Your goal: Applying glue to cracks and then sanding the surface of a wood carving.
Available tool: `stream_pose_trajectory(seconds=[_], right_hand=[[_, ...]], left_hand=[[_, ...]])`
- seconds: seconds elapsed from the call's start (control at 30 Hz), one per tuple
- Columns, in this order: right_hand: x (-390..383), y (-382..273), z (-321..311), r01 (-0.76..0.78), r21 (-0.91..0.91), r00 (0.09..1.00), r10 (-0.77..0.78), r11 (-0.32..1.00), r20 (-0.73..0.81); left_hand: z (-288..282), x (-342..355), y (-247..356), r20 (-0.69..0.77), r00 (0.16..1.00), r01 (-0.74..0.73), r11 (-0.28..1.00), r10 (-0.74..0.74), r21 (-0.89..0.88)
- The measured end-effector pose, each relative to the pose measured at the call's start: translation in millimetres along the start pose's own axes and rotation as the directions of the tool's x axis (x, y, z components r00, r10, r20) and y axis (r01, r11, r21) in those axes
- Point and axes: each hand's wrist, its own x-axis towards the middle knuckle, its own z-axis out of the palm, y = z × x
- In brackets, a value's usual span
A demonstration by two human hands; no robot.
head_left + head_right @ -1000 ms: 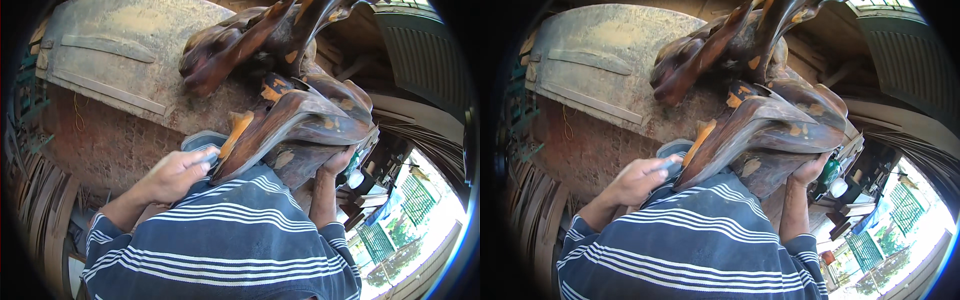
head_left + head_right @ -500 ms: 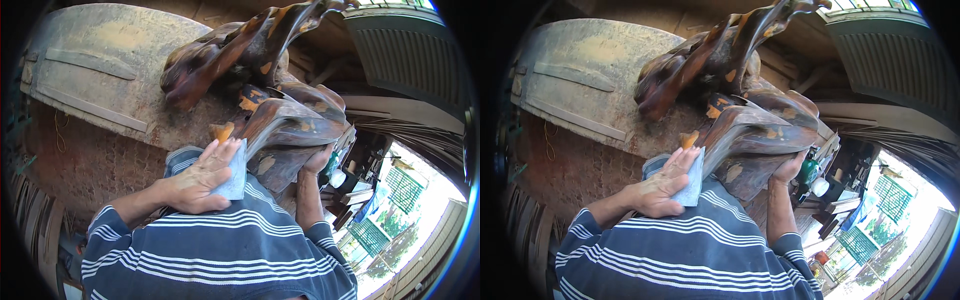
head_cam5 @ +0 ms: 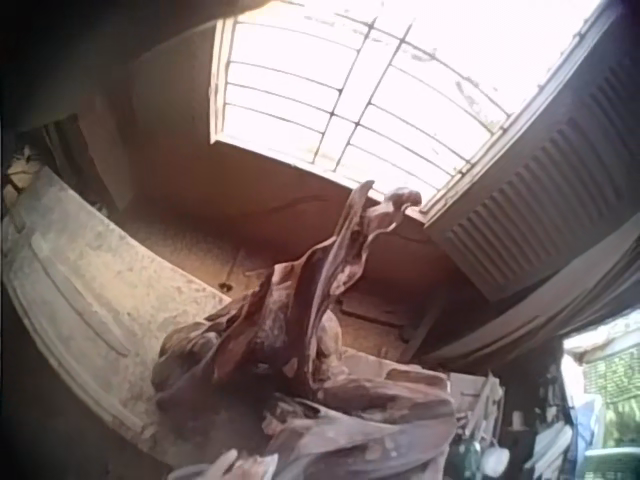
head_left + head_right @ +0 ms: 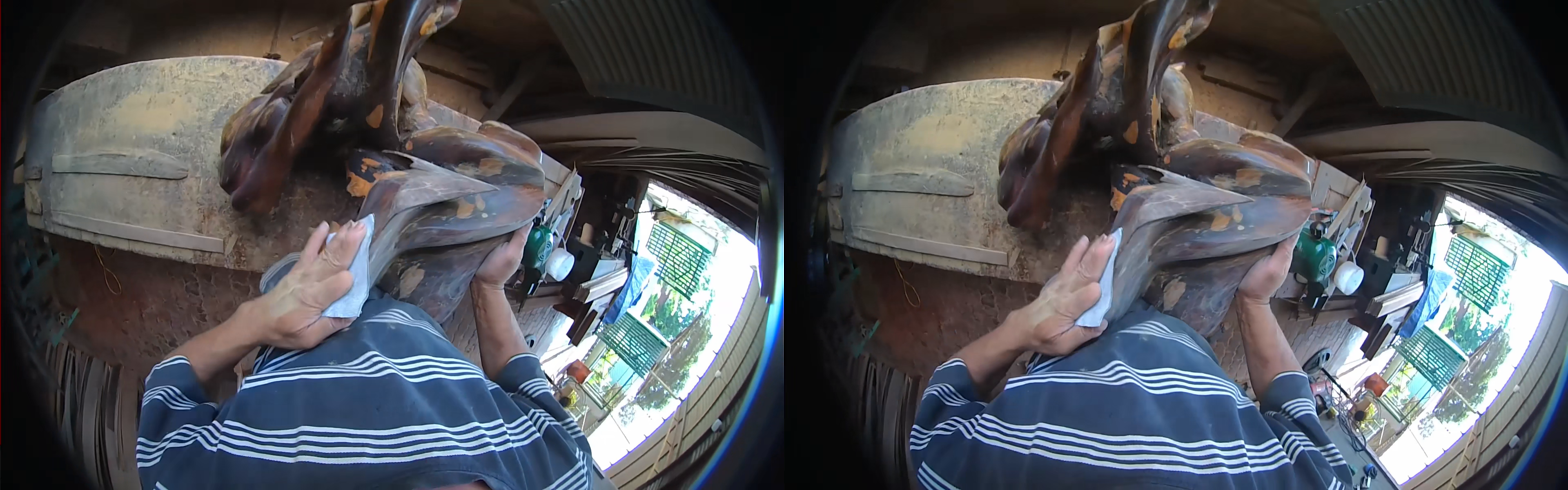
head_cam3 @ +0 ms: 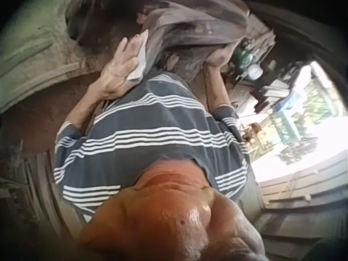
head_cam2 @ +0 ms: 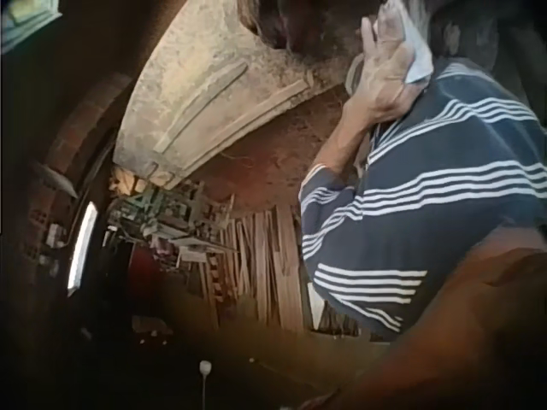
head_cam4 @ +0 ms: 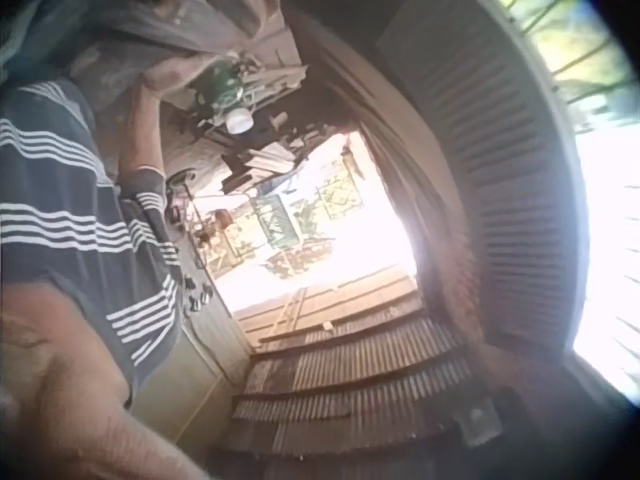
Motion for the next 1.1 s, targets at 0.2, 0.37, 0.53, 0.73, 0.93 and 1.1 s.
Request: stream_pose_trajectory(seconds=[0.2,0.37,0.53,0.73,0.93,1.1], right_hand=[[-0.9,-1.0,5.1,0.048,-0.051,0.998,-0.046,0.998,0.040],[0.7,10.8,-3.7,-0.116,0.257,0.991,0.095,0.959,0.096],[-4.9,9.8,1.1,0.231,-0.353,0.970,-0.244,0.907,0.008],[-1.3,2.6,2.5,-0.081,0.147,0.997,0.078,0.986,0.024],[40.2,8.3,-20.4,-0.001,0.206,0.984,-0.035,0.978,0.172],[89.1,-49.3,-5.3,-0.213,0.356,0.928,0.075,0.910,0.364]], left_hand=[[-32.3,116.7,-1.7,-0.013,0.992,-0.120,0.968,0.125,0.222],[-21.3,179.4,4.9,0.212,0.960,-0.238,0.930,0.182,0.281],[-48.4,118.6,26.1,0.248,0.953,-0.256,0.896,0.172,0.363],[-6.6,183.9,28.4,0.294,0.939,-0.300,0.844,0.180,0.444],[-30.1,123.9,55.8,0.282,0.956,-0.226,0.819,0.083,0.527],[-17.6,49.1,90.6,0.276,0.959,-0.110,0.808,-0.067,0.579]])
